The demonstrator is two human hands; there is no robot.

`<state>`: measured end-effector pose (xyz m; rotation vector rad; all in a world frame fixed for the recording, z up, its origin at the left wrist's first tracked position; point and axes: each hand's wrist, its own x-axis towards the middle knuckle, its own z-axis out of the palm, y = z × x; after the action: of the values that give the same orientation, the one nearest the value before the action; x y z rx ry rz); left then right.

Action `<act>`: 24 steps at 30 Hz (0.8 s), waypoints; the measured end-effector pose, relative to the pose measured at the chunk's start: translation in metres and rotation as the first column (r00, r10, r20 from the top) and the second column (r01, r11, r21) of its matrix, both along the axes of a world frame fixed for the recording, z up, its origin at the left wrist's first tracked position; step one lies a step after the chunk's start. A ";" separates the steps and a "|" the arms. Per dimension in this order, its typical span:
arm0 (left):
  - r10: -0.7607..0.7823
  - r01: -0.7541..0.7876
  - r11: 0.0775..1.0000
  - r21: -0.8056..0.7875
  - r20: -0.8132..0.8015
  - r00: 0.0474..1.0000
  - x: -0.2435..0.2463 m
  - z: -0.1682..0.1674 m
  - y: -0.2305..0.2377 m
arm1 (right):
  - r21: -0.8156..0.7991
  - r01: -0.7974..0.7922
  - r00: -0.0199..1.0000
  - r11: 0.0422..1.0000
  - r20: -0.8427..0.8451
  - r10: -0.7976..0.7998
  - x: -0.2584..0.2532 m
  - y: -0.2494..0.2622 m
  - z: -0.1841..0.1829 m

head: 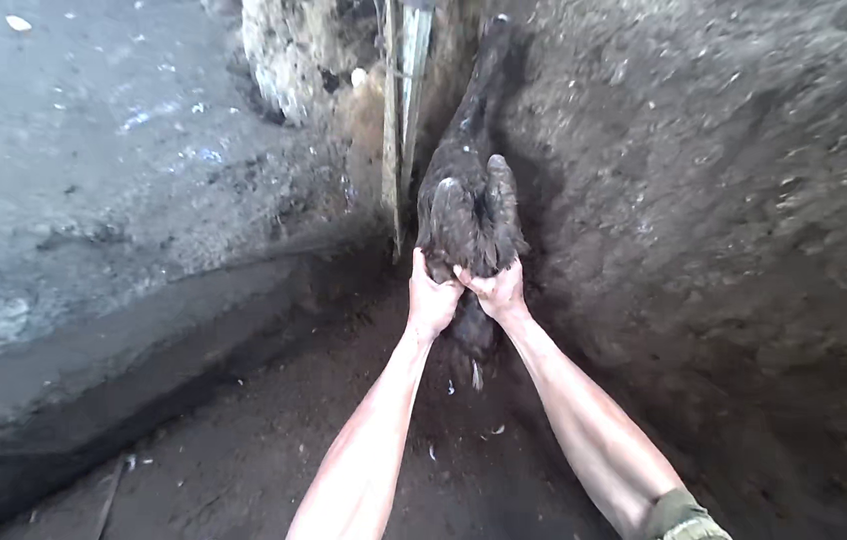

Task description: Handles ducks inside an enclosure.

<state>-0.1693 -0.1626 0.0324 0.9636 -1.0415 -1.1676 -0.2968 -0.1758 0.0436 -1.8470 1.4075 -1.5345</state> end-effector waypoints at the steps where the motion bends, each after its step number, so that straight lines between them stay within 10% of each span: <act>1: 0.000 0.000 1.000 0.003 -0.006 1.000 0.002 0.003 -0.010 | 0.032 0.013 1.000 0.999 -0.013 -0.013 0.002 -0.009 0.006; 14: -0.323 0.127 0.913 0.389 0.494 0.807 0.067 0.024 -0.056 | 0.554 0.335 0.938 0.762 -0.273 -0.214 0.053 -0.090 0.023; 24: -0.105 -0.059 0.907 0.417 0.361 0.927 0.203 0.032 0.151 | 0.504 0.413 0.886 0.759 -0.414 -0.208 0.063 -0.084 0.035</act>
<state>0.0333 -0.0117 0.0648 1.5717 -1.1223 -1.2868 -0.2342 -0.2602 0.0783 -1.5649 2.1494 -0.7572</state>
